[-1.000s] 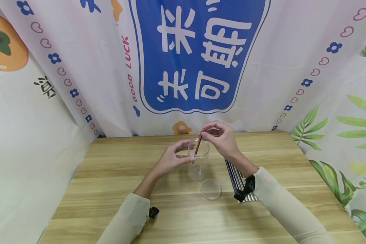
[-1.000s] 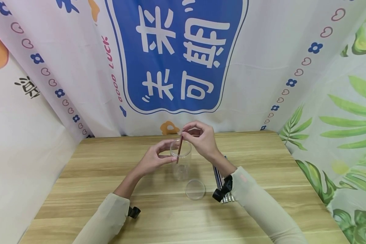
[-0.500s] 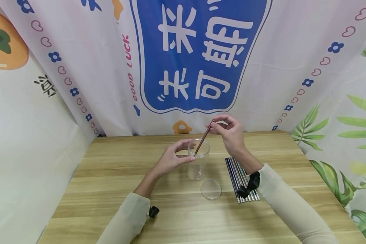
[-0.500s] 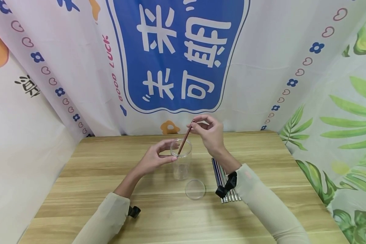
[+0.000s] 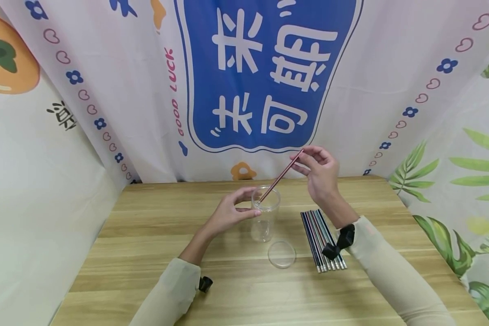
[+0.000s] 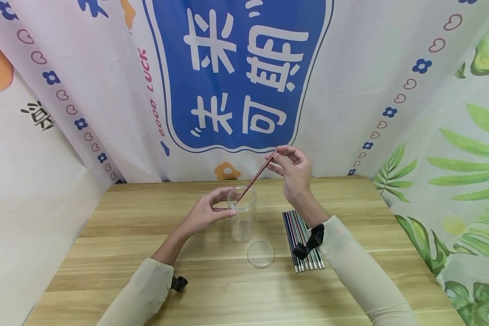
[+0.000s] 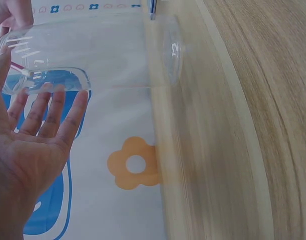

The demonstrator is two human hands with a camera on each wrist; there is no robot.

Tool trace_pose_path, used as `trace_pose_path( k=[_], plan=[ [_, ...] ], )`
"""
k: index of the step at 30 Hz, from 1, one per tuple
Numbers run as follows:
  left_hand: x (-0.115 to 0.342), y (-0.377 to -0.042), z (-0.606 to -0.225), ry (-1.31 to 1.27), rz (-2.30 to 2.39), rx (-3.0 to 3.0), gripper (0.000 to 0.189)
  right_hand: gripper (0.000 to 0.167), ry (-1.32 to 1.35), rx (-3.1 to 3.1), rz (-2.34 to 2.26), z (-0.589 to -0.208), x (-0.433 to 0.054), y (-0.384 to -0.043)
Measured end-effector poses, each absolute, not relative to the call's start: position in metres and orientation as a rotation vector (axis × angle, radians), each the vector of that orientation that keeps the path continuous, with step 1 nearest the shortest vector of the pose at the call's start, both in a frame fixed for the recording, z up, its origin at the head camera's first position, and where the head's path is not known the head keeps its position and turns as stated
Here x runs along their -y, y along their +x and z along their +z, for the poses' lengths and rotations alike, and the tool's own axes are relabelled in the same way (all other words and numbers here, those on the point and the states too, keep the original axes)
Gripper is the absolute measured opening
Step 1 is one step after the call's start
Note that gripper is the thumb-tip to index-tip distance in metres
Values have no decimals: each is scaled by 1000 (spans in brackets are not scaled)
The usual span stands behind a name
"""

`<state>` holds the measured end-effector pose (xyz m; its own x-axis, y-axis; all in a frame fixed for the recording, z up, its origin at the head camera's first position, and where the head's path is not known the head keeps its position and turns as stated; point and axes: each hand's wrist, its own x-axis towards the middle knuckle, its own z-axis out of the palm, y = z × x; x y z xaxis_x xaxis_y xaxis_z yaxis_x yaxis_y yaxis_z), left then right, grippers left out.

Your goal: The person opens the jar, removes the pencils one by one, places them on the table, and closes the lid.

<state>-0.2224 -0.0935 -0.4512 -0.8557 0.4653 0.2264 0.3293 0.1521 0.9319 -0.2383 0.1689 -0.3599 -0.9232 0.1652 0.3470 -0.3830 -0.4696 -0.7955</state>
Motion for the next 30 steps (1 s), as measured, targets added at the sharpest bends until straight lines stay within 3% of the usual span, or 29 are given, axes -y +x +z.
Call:
trace_pose_path(
  k=[12,30],
  plan=[
    [93,-223,-452,805,1790,-2297,68,17,138,1259,2564,-348,-190,-242],
    [93,-223,-451,782,1778,-2320,66,10,0,1286,2725,-347,-229,-245]
  ],
)
